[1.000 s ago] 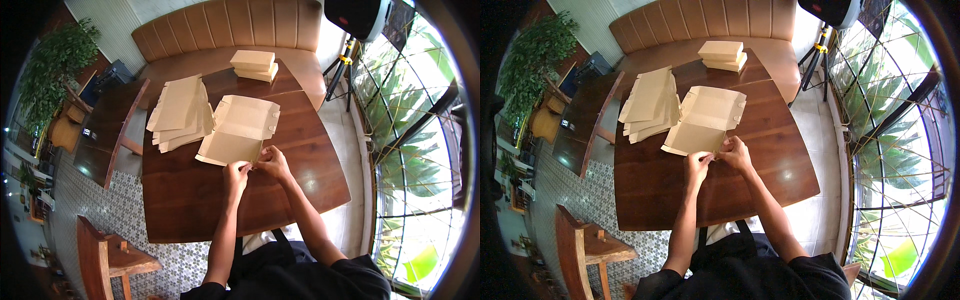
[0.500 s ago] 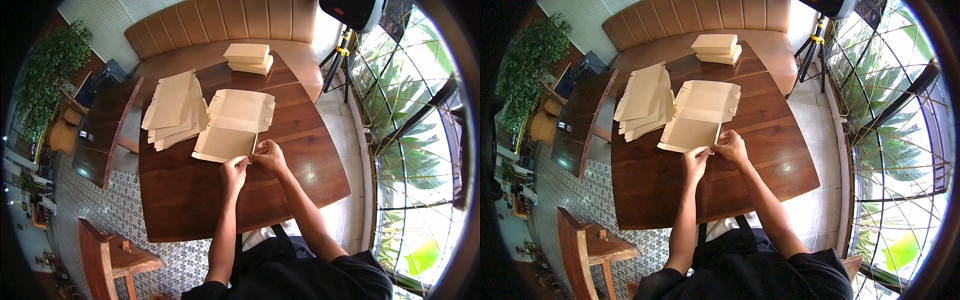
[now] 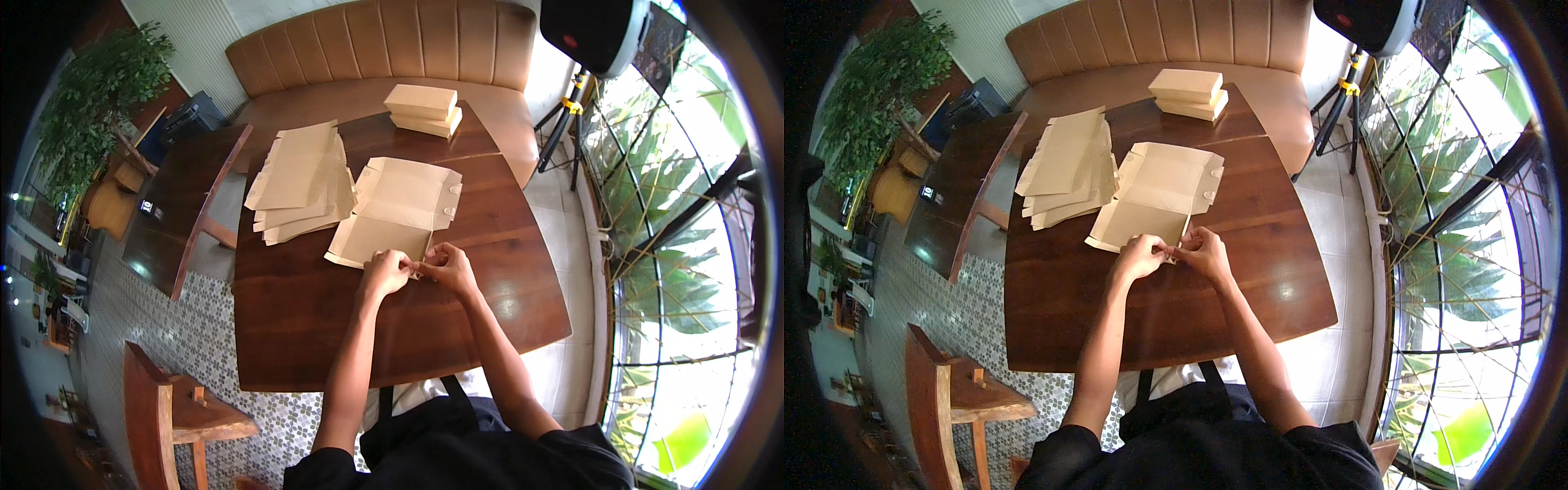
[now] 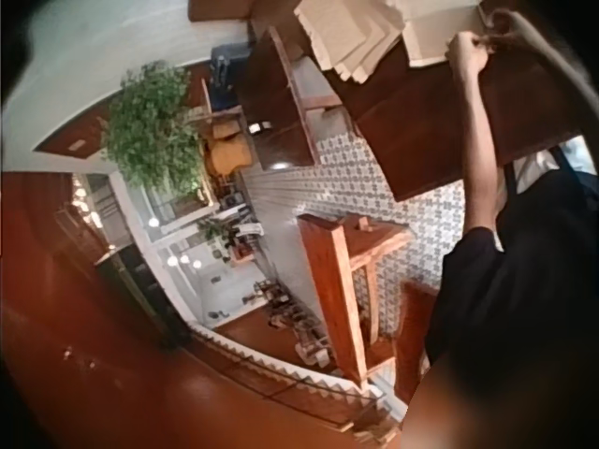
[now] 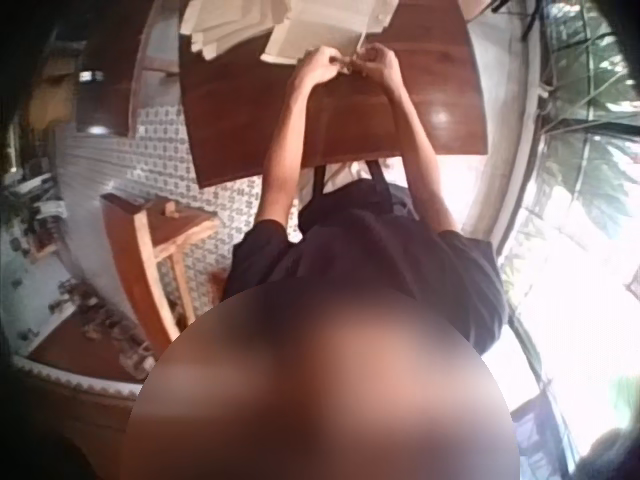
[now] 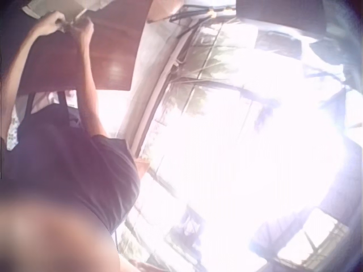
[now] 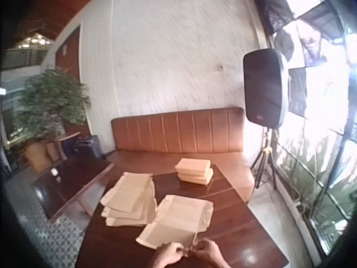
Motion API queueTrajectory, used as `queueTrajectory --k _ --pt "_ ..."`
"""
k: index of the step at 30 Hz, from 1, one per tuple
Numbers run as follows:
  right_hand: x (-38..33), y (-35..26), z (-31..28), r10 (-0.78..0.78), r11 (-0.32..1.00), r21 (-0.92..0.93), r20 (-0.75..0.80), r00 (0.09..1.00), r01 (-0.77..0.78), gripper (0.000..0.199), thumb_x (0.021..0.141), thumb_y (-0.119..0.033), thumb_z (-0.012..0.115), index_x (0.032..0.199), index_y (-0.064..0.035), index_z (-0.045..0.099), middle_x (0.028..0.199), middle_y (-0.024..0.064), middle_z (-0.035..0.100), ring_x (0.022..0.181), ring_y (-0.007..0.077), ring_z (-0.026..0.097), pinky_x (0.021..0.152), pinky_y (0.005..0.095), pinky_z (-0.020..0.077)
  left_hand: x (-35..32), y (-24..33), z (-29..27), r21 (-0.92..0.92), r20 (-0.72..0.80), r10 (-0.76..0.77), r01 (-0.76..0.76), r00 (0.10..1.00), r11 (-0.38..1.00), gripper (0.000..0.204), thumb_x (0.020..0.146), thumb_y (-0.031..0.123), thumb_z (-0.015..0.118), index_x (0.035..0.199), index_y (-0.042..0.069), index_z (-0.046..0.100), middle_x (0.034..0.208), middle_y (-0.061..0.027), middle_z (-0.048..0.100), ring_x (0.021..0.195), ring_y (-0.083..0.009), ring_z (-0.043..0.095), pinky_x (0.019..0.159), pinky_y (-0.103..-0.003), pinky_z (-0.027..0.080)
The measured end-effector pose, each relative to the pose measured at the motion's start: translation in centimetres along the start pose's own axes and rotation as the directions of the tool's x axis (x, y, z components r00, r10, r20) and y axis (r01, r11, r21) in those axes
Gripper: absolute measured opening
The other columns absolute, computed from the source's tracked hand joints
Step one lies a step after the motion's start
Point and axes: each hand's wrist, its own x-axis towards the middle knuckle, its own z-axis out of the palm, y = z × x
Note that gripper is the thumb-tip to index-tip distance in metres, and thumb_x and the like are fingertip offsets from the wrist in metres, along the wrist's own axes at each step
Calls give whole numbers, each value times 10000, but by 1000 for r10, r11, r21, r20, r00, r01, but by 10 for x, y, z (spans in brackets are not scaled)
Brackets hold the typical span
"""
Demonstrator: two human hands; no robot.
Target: The person assembles flat-packed cardboard boxes by folding and tucking flaps into slots. They complete one box, place it on a stack, then begin a second box. The process is repeated with consistent hand motions and no tools.
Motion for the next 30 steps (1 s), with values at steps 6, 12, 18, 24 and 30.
queueTrajectory --k 6,12,18,24,30 --pt "-12 -22 -5 -81 983 -167 -38 996 74 456 766 -325 942 926 -53 612 694 1 625 592 71 544 562 263 476 6 -11 3 -278 157 107 -60 982 959 250 901 196 772 1103 49 793 1032 -122 800 947 -194 744 875 -361 567" --pt "-14 -24 -12 -78 982 -173 11 997 79 369 765 -160 855 951 -24 567 758 56 634 592 126 606 525 327 510 10 -19 19 -416 240 151 -39 959 909 230 883 165 787 1052 8 799 932 -93 798 851 -128 696 810 -331 555" --pt "-14 -15 -2 -327 877 -393 -62 943 277 384 713 -125 835 969 -11 574 757 96 629 681 215 657 631 374 551 9 -13 24 -340 248 70 19 966 940 263 841 204 798 1029 21 809 938 -150 801 819 -192 734 784 -367 566" --pt "-22 -16 -11 -371 889 -321 -88 924 326 279 829 -133 803 1013 12 651 835 107 702 770 196 699 697 362 573 5 -18 23 -395 195 97 -13 976 918 245 858 201 765 1026 28 808 949 -148 798 836 -202 737 780 -371 568" --pt "-30 -19 -33 -341 911 -215 83 936 351 335 881 -93 779 1207 -51 712 1090 146 744 999 253 725 873 372 591 4 -24 21 -379 194 141 -58 971 924 247 911 204 747 1063 14 791 976 -127 799 854 -183 720 809 -366 557"
